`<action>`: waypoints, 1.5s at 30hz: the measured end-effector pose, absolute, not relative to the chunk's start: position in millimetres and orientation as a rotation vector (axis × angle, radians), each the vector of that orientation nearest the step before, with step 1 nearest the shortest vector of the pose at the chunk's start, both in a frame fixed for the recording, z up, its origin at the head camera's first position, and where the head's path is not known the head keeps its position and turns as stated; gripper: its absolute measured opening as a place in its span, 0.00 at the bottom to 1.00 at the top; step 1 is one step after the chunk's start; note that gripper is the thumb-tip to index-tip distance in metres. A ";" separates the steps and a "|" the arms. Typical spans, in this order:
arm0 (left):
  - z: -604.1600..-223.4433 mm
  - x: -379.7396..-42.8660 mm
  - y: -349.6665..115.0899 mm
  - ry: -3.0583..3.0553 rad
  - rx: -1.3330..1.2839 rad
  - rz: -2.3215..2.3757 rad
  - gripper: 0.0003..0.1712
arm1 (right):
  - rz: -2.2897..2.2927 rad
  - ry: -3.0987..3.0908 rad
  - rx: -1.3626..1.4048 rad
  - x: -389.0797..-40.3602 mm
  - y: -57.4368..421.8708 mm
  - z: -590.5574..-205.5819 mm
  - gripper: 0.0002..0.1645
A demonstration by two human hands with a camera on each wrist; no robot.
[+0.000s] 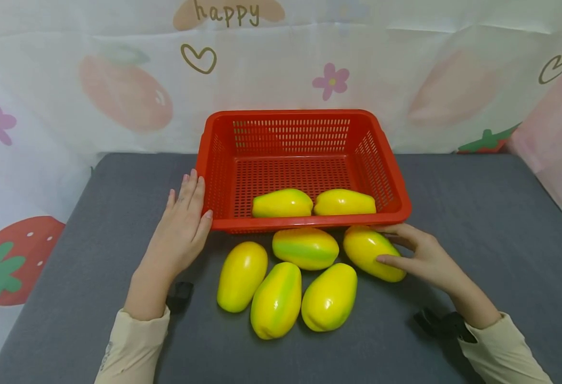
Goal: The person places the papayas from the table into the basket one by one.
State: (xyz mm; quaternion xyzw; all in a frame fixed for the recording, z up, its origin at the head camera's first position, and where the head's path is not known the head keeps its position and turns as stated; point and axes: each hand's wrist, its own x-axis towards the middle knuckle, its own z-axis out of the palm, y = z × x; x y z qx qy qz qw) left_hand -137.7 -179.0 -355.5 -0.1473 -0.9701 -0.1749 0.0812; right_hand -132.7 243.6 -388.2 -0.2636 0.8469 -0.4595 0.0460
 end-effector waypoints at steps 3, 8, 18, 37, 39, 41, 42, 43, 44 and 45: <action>-355.6 -137.5 -179.3 -2.898 -0.440 -0.523 0.35 | -1.381 2.568 -0.784 -134.1 244.0 -390.5 0.32; -356.7 -137.5 -179.5 -2.893 -0.439 -0.521 0.35 | -1.291 2.571 -0.682 -133.9 244.0 -390.7 0.37; -357.2 -138.2 -179.6 -2.894 -0.436 -0.516 0.35 | -1.160 2.578 -0.646 -132.6 239.2 -394.5 0.47; -356.8 -138.0 -179.4 -2.897 -0.431 -0.522 0.35 | -1.157 2.576 -0.642 -131.7 235.2 -398.1 0.51; -356.8 -137.9 -179.3 -2.896 -0.433 -0.521 0.35 | -1.159 2.569 -0.647 -131.6 235.7 -397.8 0.51; -356.7 -137.8 -179.2 -2.896 -0.433 -0.522 0.35 | -1.157 2.565 -0.649 -131.5 236.4 -397.1 0.50; -356.7 -137.8 -179.1 -2.895 -0.433 -0.522 0.35 | -1.157 2.563 -0.647 -131.5 236.9 -396.6 0.50; -356.7 -137.7 -179.1 -2.895 -0.433 -0.522 0.35 | -1.157 2.562 -0.646 -131.4 237.5 -396.1 0.50; -356.7 -137.6 -179.1 -2.895 -0.431 -0.521 0.35 | -1.158 2.560 -0.645 -131.4 238.1 -395.4 0.50; -356.7 -137.5 -179.1 -2.894 -0.431 -0.521 0.35 | -1.156 2.562 -0.643 -131.5 238.6 -394.7 0.50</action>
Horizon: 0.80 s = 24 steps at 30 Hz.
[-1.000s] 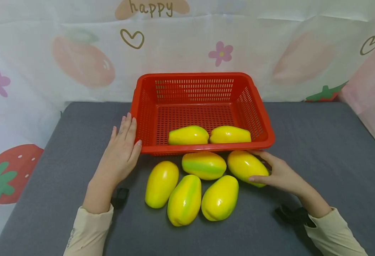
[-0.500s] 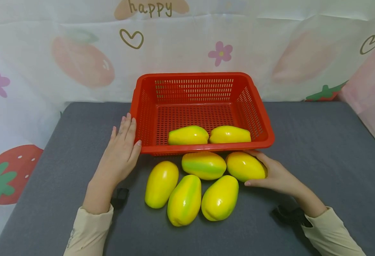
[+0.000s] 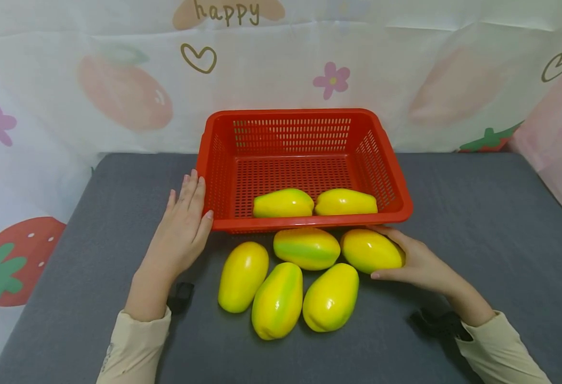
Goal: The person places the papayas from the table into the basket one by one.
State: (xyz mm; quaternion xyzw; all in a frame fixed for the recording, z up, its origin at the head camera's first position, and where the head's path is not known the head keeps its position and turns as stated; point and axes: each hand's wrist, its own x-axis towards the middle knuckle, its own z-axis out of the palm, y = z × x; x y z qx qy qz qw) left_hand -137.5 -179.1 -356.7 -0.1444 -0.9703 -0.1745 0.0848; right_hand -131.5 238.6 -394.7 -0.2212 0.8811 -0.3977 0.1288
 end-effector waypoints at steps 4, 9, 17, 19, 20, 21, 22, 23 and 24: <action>-356.7 -137.4 -178.9 -2.893 -0.432 -0.523 0.35 | -1.161 2.554 -0.650 -131.9 241.5 -391.1 0.49; -356.8 -137.2 -179.0 -2.894 -0.429 -0.522 0.35 | -1.150 2.532 -0.676 -132.5 246.3 -386.6 0.48; -357.1 -137.1 -179.3 -2.892 -0.434 -0.520 0.35 | -1.075 2.565 -0.673 -131.5 253.2 -375.5 0.44; -357.1 -137.2 -179.2 -2.890 -0.435 -0.521 0.35 | -1.060 2.564 -0.673 -131.0 256.7 -371.5 0.44; -357.1 -137.2 -179.2 -2.889 -0.435 -0.521 0.35 | -1.053 2.562 -0.673 -130.7 258.9 -369.5 0.43; -357.1 -137.3 -179.2 -2.888 -0.436 -0.522 0.35 | -1.041 2.563 -0.675 -130.4 261.4 -367.4 0.43; -357.1 -137.4 -179.3 -2.886 -0.437 -0.523 0.35 | -1.030 2.564 -0.672 -129.9 264.0 -365.1 0.44; -357.2 -137.4 -179.4 -2.882 -0.441 -0.524 0.35 | -1.023 2.565 -0.676 -129.5 266.8 -363.1 0.44; -357.3 -137.5 -179.5 -2.879 -0.443 -0.525 0.35 | -1.016 2.568 -0.679 -129.1 269.3 -361.1 0.44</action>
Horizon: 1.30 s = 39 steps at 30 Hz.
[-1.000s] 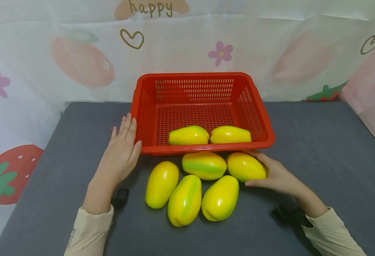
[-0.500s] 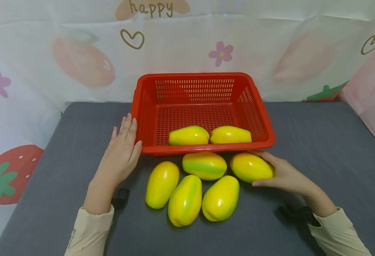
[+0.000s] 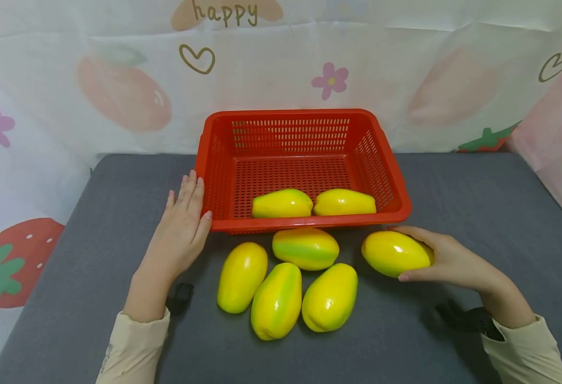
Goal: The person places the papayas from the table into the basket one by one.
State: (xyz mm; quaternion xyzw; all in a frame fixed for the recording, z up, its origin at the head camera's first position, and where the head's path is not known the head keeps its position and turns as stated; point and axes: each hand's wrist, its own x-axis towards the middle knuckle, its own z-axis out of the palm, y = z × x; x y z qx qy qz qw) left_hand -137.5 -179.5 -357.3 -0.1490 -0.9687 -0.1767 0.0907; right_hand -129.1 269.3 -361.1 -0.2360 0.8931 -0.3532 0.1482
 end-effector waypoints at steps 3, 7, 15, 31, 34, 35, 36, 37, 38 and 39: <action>-357.4 -137.6 -179.8 -2.874 -0.450 -0.530 0.35 | -0.993 2.588 -0.670 -128.1 275.9 -355.9 0.45; -357.7 -137.7 -180.0 -2.868 -0.456 -0.531 0.35 | -0.972 2.622 -0.642 -127.8 284.0 -351.3 0.45; -357.7 -137.4 -180.7 -2.860 -0.459 -0.534 0.34 | -0.961 2.670 -0.609 -127.6 297.9 -345.8 0.45; -358.1 -138.0 -179.5 -2.871 -0.448 -0.548 0.35 | -0.996 2.768 -0.414 -137.6 323.9 -339.8 0.46; -358.0 -137.8 -179.5 -2.873 -0.444 -0.545 0.35 | -0.983 2.802 -0.365 -142.0 326.8 -336.1 0.47; -357.9 -137.8 -179.5 -2.873 -0.444 -0.543 0.35 | -0.975 2.808 -0.338 -143.6 327.3 -334.6 0.48; -357.8 -137.8 -179.4 -2.872 -0.444 -0.545 0.35 | -0.969 2.816 -0.312 -145.2 327.4 -332.7 0.48; -357.5 -137.8 -179.3 -2.872 -0.444 -0.545 0.35 | -0.959 2.826 -0.291 -147.0 327.3 -330.9 0.48; -357.3 -137.7 -179.3 -2.872 -0.445 -0.546 0.35 | -0.955 2.833 -0.268 -148.8 326.8 -329.0 0.48; -357.1 -137.5 -179.2 -2.872 -0.446 -0.545 0.35 | -0.955 2.838 -0.248 -150.5 326.1 -326.9 0.48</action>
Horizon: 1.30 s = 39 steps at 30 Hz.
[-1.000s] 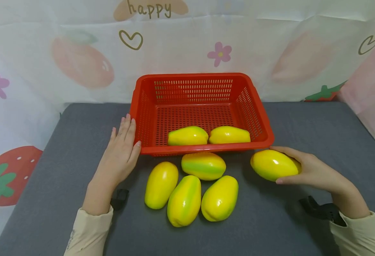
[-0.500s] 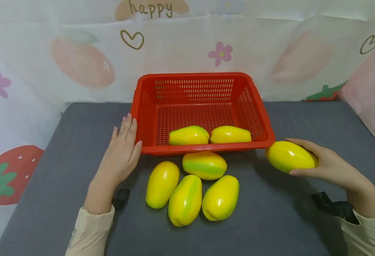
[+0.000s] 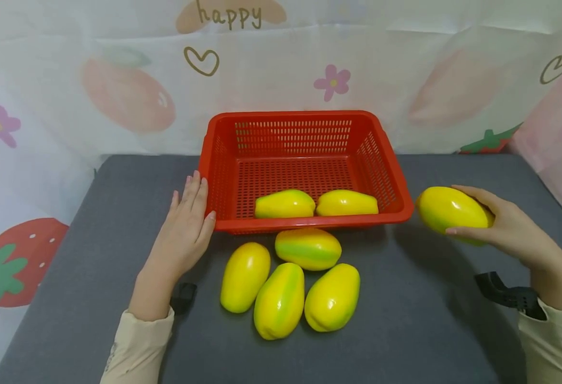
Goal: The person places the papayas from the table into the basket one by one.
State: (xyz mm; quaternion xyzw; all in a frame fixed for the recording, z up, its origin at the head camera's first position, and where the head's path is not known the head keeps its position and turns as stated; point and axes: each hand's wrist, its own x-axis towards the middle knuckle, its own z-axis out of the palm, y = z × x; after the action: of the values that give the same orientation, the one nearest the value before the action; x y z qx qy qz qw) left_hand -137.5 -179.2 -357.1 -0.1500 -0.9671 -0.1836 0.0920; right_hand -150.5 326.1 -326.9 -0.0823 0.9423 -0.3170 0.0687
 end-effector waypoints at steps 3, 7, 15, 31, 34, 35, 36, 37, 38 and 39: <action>-356.7 -137.4 -179.1 -2.875 -0.443 -0.545 0.35 | -0.964 2.859 -0.239 -156.9 323.1 -320.1 0.47; -356.4 -137.1 -178.9 -2.881 -0.441 -0.541 0.35 | -0.976 2.896 -0.270 -163.9 317.1 -310.7 0.47; -356.0 -136.8 -178.9 -2.882 -0.436 -0.544 0.35 | -1.023 2.904 -0.262 -172.2 297.0 -290.4 0.45; -356.6 -138.5 -178.3 -2.891 -0.439 -0.532 0.36 | -1.201 2.735 -0.375 -197.6 248.2 -281.2 0.42; -356.7 -138.3 -178.4 -2.890 -0.436 -0.526 0.36 | -1.198 2.724 -0.379 -203.9 240.1 -283.4 0.44; -356.7 -138.2 -178.5 -2.889 -0.436 -0.524 0.36 | -1.192 2.723 -0.381 -206.3 237.3 -284.2 0.45; -356.9 -138.1 -178.6 -2.889 -0.436 -0.523 0.36 | -1.194 2.714 -0.387 -209.1 234.5 -285.1 0.45; -357.0 -137.9 -178.8 -2.888 -0.436 -0.523 0.36 | -1.192 2.708 -0.392 -211.6 231.7 -286.0 0.46; -357.1 -137.7 -178.9 -2.888 -0.435 -0.525 0.36 | -1.191 2.701 -0.398 -214.3 228.9 -287.1 0.47; -357.3 -137.4 -179.1 -2.887 -0.433 -0.524 0.36 | -1.194 2.691 -0.404 -216.9 226.2 -288.3 0.47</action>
State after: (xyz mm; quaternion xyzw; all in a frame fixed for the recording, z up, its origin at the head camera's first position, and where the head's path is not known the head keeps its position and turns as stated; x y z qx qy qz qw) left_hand -137.4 -179.1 -357.3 -0.1455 -0.9696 -0.1760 0.0876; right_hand -216.9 226.2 -288.3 -0.1356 0.9024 -0.4002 0.0848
